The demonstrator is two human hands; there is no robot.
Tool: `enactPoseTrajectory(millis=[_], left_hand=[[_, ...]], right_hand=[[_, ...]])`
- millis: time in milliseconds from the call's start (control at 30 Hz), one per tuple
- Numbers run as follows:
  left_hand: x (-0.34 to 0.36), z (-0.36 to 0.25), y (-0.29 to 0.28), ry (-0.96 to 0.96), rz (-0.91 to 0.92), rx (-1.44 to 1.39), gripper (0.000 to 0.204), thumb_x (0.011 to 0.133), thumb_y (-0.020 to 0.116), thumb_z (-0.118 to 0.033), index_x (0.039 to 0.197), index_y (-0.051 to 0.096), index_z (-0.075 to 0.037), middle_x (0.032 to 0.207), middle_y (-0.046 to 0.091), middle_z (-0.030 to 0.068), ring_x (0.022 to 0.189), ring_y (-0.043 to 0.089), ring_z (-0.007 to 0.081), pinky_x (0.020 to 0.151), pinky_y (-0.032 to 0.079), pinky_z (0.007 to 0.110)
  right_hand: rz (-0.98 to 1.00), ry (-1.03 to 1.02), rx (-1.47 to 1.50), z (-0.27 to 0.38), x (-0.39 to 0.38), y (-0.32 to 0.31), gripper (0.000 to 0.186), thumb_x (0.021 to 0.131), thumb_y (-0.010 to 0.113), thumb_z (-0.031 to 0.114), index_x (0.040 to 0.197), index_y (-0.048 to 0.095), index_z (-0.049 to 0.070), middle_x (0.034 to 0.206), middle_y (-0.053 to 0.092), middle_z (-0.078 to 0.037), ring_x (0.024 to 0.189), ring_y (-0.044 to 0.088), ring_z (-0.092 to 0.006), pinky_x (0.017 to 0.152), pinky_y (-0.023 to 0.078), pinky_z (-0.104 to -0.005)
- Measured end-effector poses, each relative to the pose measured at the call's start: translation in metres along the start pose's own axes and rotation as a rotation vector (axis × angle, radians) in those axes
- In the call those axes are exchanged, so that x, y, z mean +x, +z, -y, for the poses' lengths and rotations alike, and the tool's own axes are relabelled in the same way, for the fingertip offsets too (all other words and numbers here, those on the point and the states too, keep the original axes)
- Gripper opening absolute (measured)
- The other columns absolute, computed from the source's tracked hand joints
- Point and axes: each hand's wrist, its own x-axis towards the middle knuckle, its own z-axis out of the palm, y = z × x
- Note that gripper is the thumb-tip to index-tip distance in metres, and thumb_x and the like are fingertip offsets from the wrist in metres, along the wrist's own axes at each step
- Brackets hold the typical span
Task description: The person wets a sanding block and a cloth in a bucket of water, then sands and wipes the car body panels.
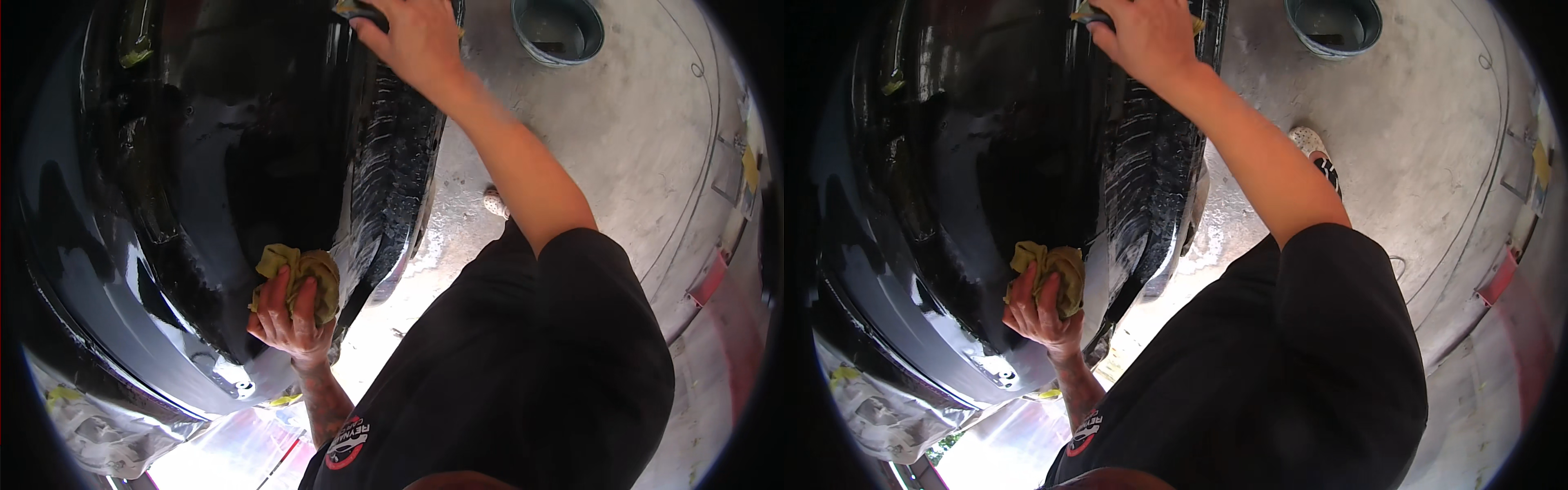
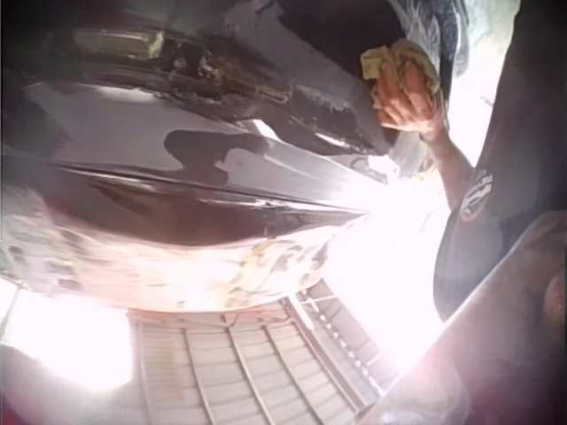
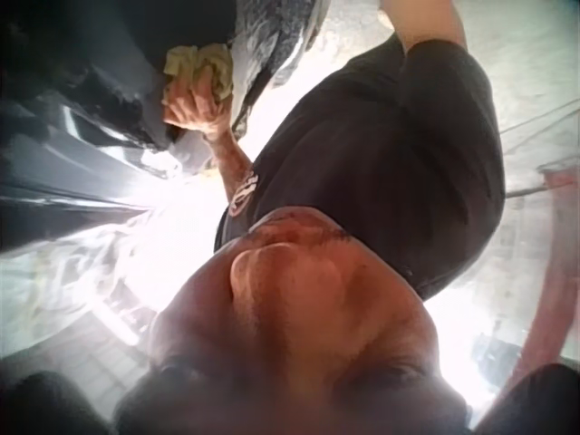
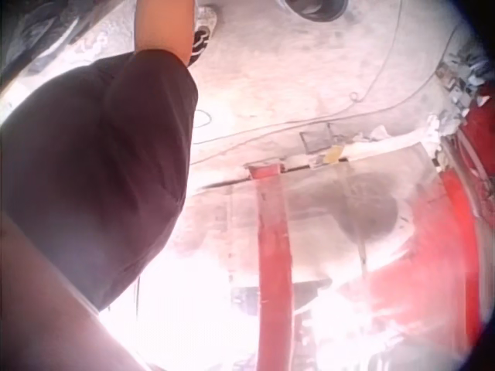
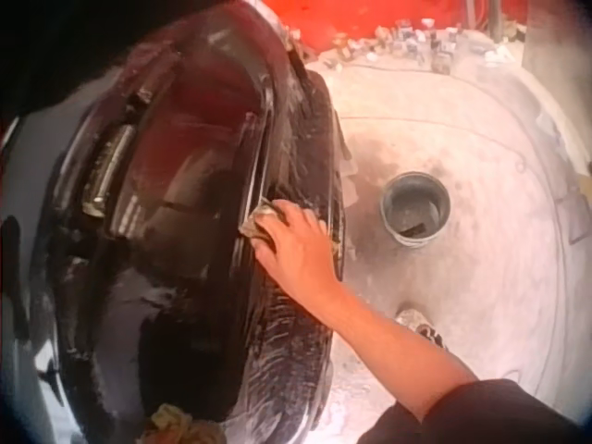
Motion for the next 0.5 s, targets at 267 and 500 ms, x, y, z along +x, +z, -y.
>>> enactPoseTrajectory(millis=[267, 500], left_hand=[[0.003, -0.003, 0.002, -0.028, -0.026, -0.008, 0.035, 0.082, 0.081, -0.024, 0.114, 0.069, -0.028, 0.126, 0.071, 0.0018, 0.109, 0.067, 0.0232, 0.094, 0.038, 0.039], [0.003, -0.005, 0.004, -0.043, -0.036, -0.03, 0.038, 0.076, 0.081, -0.019, 0.112, 0.071, -0.027, 0.127, 0.07, 0.0006, 0.111, 0.067, 0.024, 0.096, 0.039, 0.04]], right_hand=[[0.563, -0.133, -0.046, 0.076, -0.09, -0.036, 0.044, 0.068, 0.086, 0.023, 0.11, 0.073, 0.02, 0.128, 0.059, -0.006, 0.108, 0.058, -0.0276, 0.085, 0.048, -0.0411], [0.328, -0.153, -0.264, 0.022, -0.012, -0.012, 0.035, 0.078, 0.081, 0.023, 0.111, 0.072, 0.017, 0.124, 0.061, -0.007, 0.107, 0.058, -0.0303, 0.085, 0.047, -0.0438]])
